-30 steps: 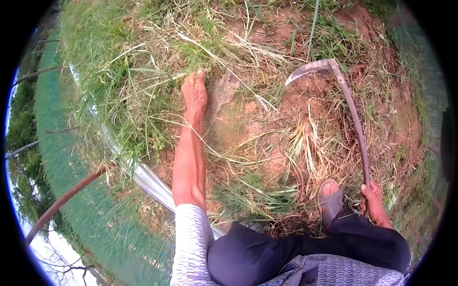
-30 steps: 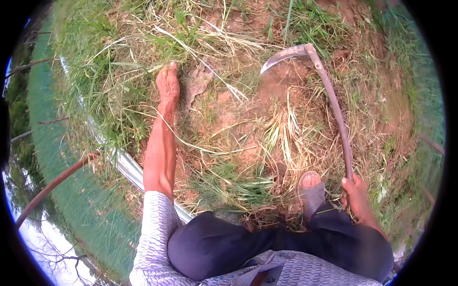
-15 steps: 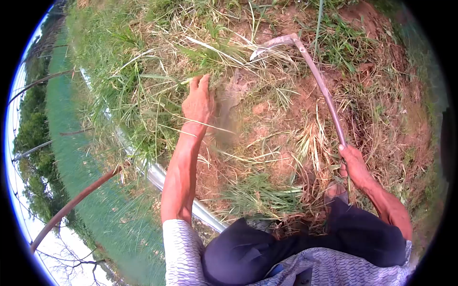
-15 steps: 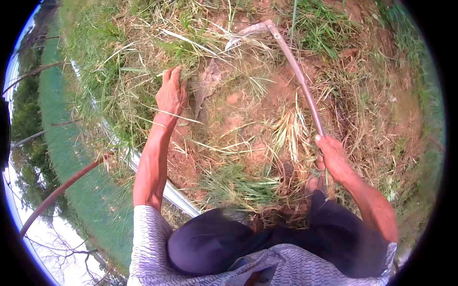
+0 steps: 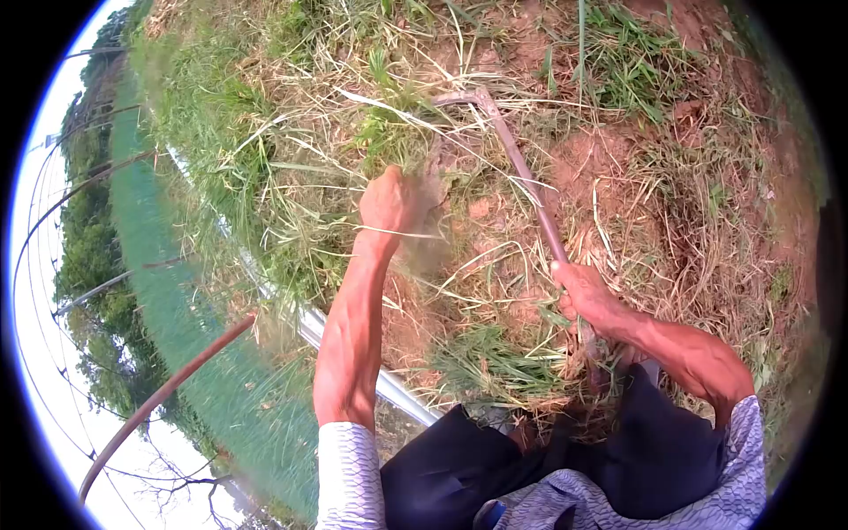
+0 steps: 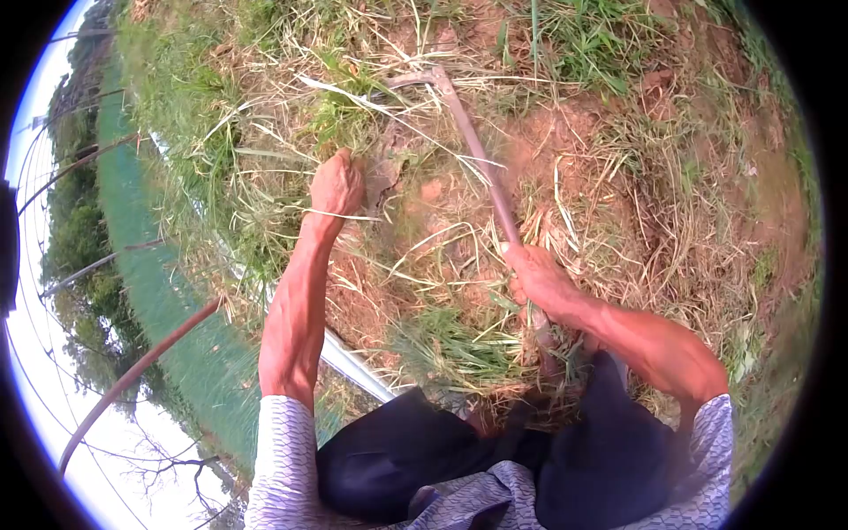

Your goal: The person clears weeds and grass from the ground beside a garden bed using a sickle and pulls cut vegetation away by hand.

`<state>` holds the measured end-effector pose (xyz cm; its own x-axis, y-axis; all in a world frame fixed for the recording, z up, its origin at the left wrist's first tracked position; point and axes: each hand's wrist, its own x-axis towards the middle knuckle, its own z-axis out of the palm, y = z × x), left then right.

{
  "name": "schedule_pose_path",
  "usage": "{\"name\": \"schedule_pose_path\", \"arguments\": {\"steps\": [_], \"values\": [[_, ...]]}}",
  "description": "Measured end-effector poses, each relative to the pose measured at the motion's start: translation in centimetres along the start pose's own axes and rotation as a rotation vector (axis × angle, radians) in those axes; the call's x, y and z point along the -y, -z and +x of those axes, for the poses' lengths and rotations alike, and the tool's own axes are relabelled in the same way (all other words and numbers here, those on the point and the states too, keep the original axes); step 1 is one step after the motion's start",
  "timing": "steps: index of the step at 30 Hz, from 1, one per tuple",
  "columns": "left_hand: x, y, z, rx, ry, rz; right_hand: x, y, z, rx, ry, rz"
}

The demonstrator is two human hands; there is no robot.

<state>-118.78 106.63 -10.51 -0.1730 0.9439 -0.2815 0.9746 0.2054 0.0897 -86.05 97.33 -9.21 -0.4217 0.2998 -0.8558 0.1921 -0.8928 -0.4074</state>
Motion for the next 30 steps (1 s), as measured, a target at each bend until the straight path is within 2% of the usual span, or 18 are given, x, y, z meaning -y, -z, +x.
{"name": "schedule_pose_path", "arguments": {"steps": [1,2,3,5,6,8,11,13,14,16,19,20,23,24,27,28,29,30], "values": [[0.0,0.2,0.4,0.051,0.049,-0.074,0.4,0.1,1.1,0.007,-0.004,0.005],[2.7,-1.0,2.1,0.019,-0.122,0.015,0.5,0.3,2.6,0.016,-0.001,-0.1],[-1.4,4.4,1.5,0.078,0.261,-0.299,0.7,0.4,3.5,0.023,0.0,-0.204],[2.5,4.7,4.4,0.154,0.328,-0.742,0.1,0.8,2.9,0.045,-0.003,-0.174],[1.6,5.5,6.0,0.138,0.312,-0.739,0.1,1.7,2.1,0.051,0.026,-0.202],[0.8,5.3,6.9,-0.032,0.604,-0.987,-0.2,2.4,1.8,0.058,0.065,-0.277],[-1.1,4.6,7.7,-0.048,0.469,-0.935,0.9,2.1,3.8,0.082,0.112,-0.357],[-1.8,5.8,7.4,-0.014,0.529,-0.877,0.4,2.0,4.6,0.123,0.114,-0.358],[-2.5,6.8,6.6,-0.04,0.601,-0.989,-0.5,2.2,4.8,0.137,0.165,-0.349],[-1.6,7.2,6.7,-0.074,0.706,-1.194,-0.4,2.4,1.9,0.084,0.116,-0.332],[-2.2,7.0,6.2,-0.093,0.751,-1.242,-0.4,3.5,2.2,0.091,0.063,-0.375],[-1.9,6.4,6.7,-0.094,0.688,-1.189,0.0,3.5,2.8,0.05,0.19,-0.445],[-2.0,6.1,7.5,0.014,0.642,-1.024,2.8,2.0,5.0,0.105,0.248,-0.587],[-1.5,6.0,7.8,-0.022,0.668,-0.95,2.3,2.0,5.4,0.076,0.207,-0.559],[0.0,5.0,6.8,-0.142,0.737,-1.017,-2.3,5.1,2.3,0.003,0.251,-0.614],[-0.1,5.9,6.3,-0.199,0.756,-1.075,-3.0,7.1,-1.8,0.002,0.147,-0.513],[-0.2,7.0,5.5,-0.255,0.784,-1.137,-5.8,9.8,-4.1,-0.117,0.002,-0.621],[0.7,8.4,4.3,-0.175,0.624,-1.122,-7.8,12.1,-6.9,-0.089,-0.004,-0.574]]}}
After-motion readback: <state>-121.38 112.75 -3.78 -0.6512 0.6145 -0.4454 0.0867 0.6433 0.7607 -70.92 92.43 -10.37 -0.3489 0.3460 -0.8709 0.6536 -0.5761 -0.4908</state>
